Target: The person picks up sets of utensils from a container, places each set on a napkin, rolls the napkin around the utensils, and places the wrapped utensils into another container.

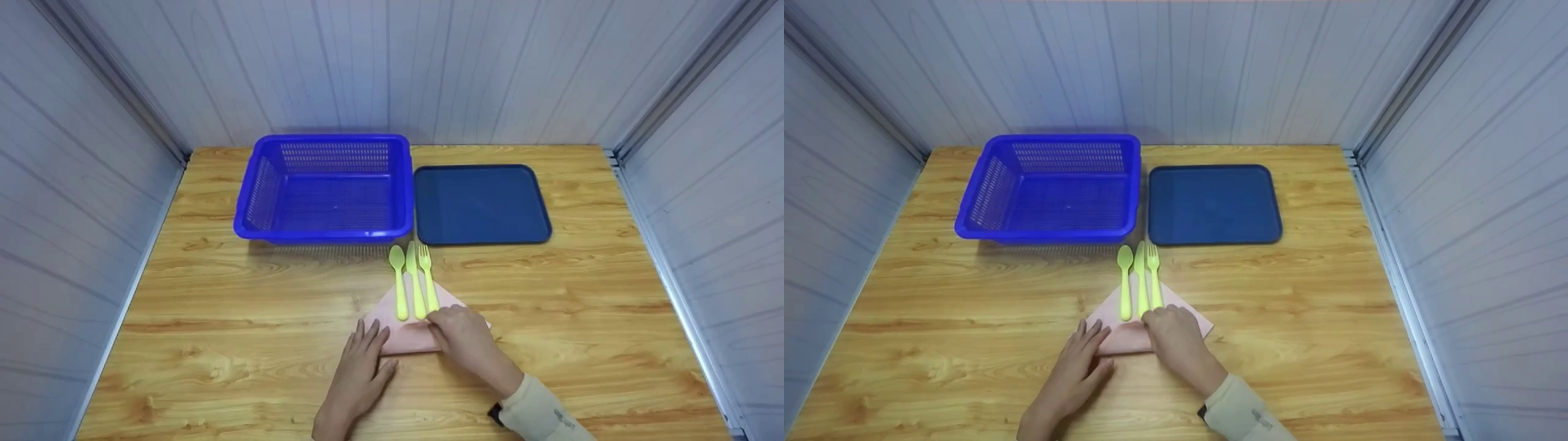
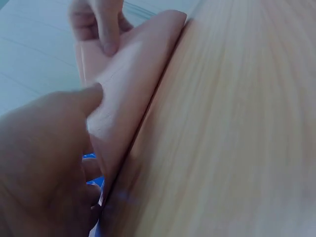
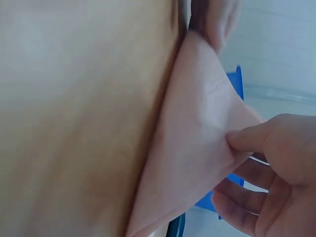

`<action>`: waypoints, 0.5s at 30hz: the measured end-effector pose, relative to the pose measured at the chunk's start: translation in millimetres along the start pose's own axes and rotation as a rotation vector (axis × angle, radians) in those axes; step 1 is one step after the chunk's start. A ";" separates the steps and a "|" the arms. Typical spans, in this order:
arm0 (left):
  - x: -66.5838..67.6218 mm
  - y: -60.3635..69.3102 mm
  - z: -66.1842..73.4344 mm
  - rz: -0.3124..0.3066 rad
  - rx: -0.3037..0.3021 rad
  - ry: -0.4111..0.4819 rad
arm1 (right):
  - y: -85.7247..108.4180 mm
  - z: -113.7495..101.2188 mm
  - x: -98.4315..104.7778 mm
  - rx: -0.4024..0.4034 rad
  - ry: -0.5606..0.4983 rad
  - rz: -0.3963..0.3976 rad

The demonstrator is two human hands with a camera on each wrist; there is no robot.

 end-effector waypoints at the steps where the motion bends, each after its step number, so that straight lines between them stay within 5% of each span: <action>1: 1.0 -0.4 0.4 0.011 -0.004 -0.006 | -5.9 3.0 -0.7 -0.004 -0.003 0.000; 9: 11.5 -3.6 10.3 0.119 -0.028 -0.086 | -44.9 31.6 -13.1 -0.097 -0.024 -0.029; 15: 9.2 -7.5 26.1 0.078 -0.090 -0.134 | -64.3 53.0 -23.9 -0.196 -0.044 -0.090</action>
Point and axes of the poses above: each hand's wrist, its own y-axis away from the middle knuckle, its own x-axis out of the back of the hand, z = x × y, the point moved 6 cm from there along -y, towards the middle knuckle, and after that the axes turned 2 degrees about x, right-handed, at the moved point
